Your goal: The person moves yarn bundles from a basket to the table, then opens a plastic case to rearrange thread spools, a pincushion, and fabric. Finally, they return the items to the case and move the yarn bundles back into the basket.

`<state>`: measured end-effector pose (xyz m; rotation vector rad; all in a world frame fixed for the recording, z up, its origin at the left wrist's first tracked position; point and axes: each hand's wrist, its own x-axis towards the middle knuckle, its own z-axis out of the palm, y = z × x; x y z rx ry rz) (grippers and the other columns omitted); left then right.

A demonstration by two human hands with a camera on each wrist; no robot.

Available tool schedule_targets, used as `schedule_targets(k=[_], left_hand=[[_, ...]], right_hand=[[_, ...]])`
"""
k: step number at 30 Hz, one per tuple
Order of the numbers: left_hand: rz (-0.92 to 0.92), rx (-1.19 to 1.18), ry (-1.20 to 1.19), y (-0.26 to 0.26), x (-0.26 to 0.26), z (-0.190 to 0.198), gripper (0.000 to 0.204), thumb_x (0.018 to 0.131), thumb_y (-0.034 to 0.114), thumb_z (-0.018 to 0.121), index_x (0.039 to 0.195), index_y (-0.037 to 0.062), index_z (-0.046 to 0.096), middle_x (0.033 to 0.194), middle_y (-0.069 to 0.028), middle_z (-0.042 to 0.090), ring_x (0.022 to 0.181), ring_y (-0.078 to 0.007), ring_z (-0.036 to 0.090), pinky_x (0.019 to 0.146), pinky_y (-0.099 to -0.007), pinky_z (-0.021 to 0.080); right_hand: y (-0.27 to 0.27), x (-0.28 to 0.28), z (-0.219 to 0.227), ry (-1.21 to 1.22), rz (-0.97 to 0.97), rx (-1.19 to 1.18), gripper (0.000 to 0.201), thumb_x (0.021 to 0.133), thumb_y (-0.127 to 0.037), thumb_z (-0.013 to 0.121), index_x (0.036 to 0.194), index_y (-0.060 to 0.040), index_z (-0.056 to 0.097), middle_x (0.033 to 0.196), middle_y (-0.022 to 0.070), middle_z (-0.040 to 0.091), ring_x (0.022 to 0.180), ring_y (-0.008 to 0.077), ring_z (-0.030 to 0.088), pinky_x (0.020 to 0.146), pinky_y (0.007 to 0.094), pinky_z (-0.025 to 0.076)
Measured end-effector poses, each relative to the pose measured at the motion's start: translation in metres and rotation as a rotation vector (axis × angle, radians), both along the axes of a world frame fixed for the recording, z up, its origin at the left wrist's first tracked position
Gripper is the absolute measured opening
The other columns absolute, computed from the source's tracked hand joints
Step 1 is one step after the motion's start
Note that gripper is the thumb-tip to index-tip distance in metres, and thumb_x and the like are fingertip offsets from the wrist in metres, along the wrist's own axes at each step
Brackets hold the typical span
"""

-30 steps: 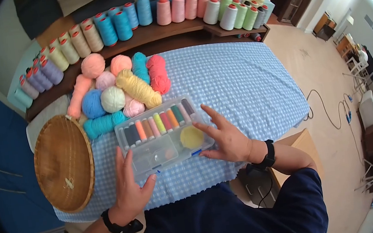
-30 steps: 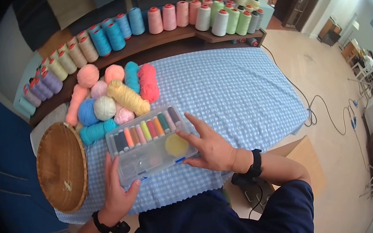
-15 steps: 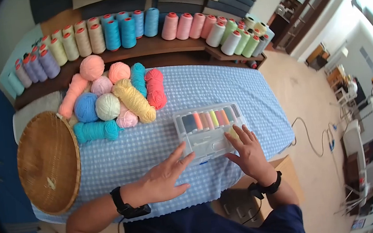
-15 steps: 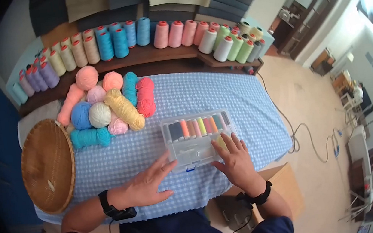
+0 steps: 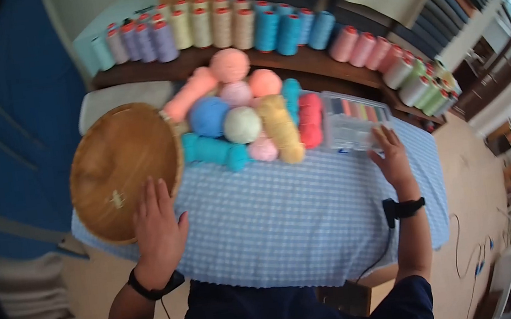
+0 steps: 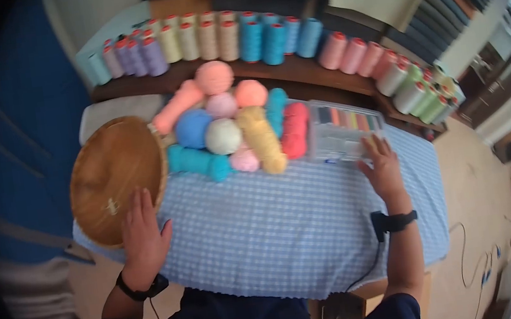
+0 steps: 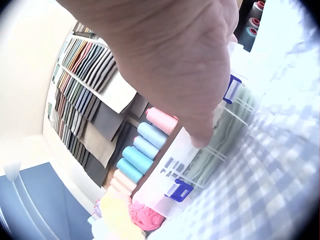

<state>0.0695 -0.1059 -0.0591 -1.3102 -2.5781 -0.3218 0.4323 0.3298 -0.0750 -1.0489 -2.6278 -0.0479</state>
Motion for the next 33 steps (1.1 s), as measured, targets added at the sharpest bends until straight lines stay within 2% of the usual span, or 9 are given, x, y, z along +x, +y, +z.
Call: schedule_targets(k=[1,3,4,6,9,15,19,26,33], left_hand=[[0.036,-0.008,0.01,-0.008,-0.007,-0.009,0.062,0.094,0.017,0.077,0.147,-0.0038,0.054,0.153,-0.028,0.055,0.135,-0.0456,0.057,0.11,-0.0556,0.047],[0.121,-0.264,-0.171,-0.019,-0.021,-0.025,0.032,0.087,0.01,0.075,0.117,-0.0003,0.07,0.112,-0.0166,0.073,0.108,-0.0365,0.07,0.094,-0.0499,0.056],[0.121,-0.259,-0.168,-0.026,-0.023,-0.026,0.032,0.087,0.01,0.075,0.117,-0.0003,0.07,0.112,-0.0166,0.073,0.108,-0.0365,0.07,0.094,-0.0499,0.056],[-0.007,-0.026,0.038,-0.041,-0.02,-0.031,0.01,0.084,0.007,0.072,0.094,0.0047,0.07,0.085,-0.0069,0.07,0.085,-0.0317,0.07,0.083,-0.0468,0.057],[-0.291,0.003,-0.006,-0.065,-0.014,-0.002,0.014,0.084,0.007,0.072,0.098,0.0062,0.072,0.097,-0.0081,0.075,0.095,-0.0295,0.072,0.086,-0.045,0.057],[-0.903,0.044,-0.019,-0.077,0.006,0.054,0.016,0.088,0.013,0.073,0.104,0.0102,0.074,0.115,-0.0054,0.078,0.107,-0.0217,0.073,0.097,-0.0403,0.055],[-1.199,0.01,-0.175,-0.058,0.009,0.058,0.011,0.092,0.016,0.071,0.102,0.012,0.072,0.107,-0.0014,0.076,0.105,-0.0195,0.072,0.102,-0.0414,0.054],[-1.286,-0.156,-0.018,-0.015,-0.014,0.044,0.002,0.091,0.014,0.066,0.093,0.0138,0.065,0.1,-0.0015,0.068,0.103,-0.0181,0.068,0.114,-0.0456,0.049],[-1.195,-0.177,-0.041,-0.011,-0.037,0.038,0.015,0.088,0.012,0.067,0.103,0.0112,0.07,0.116,-0.0081,0.069,0.119,-0.0269,0.066,0.119,-0.0538,0.044]], right_hand=[[0.005,-0.001,-0.004,-0.002,0.004,0.022,0.069,0.092,-0.025,0.083,0.156,-0.0147,0.058,0.163,0.021,0.053,0.15,0.05,0.047,0.12,0.0579,0.042],[0.006,-0.007,-0.003,-0.011,0.013,0.041,0.07,0.094,-0.025,0.082,0.158,-0.0151,0.056,0.164,0.0206,0.052,0.15,0.0497,0.047,0.121,0.0583,0.042],[0.005,-0.006,-0.003,-0.022,0.005,0.036,0.071,0.094,-0.025,0.081,0.159,-0.0155,0.054,0.164,0.0204,0.052,0.151,0.0497,0.047,0.121,0.0584,0.041],[0.004,-0.001,-0.003,-0.035,-0.008,0.019,0.074,0.096,-0.025,0.08,0.163,-0.0173,0.049,0.167,0.0195,0.049,0.153,0.0496,0.043,0.123,0.0588,0.039],[0.0,0.0,0.0,-0.027,0.0,-0.004,0.075,0.095,-0.025,0.079,0.164,-0.0188,0.049,0.169,0.0193,0.046,0.155,0.0498,0.041,0.124,0.059,0.037],[-0.004,-0.006,0.017,-0.064,-0.078,-0.115,0.078,0.093,-0.032,0.079,0.164,-0.0188,0.049,0.17,0.0188,0.044,0.159,0.0484,0.036,0.124,0.073,0.03],[-0.005,-0.013,0.022,-0.087,-0.102,-0.111,0.074,0.095,-0.04,0.077,0.161,-0.0149,0.053,0.167,0.0225,0.048,0.156,0.05,0.04,0.124,0.072,0.032],[-0.002,-0.01,0.016,-0.064,-0.06,-0.106,0.075,0.097,-0.041,0.077,0.161,-0.0126,0.052,0.167,0.0259,0.047,0.156,0.0509,0.041,0.124,0.0685,0.033],[-0.002,-0.019,0.023,-0.082,-0.05,-0.106,0.075,0.095,-0.037,0.078,0.158,-0.004,0.054,0.164,0.0301,0.048,0.153,0.05,0.044,0.126,0.0589,0.038]])
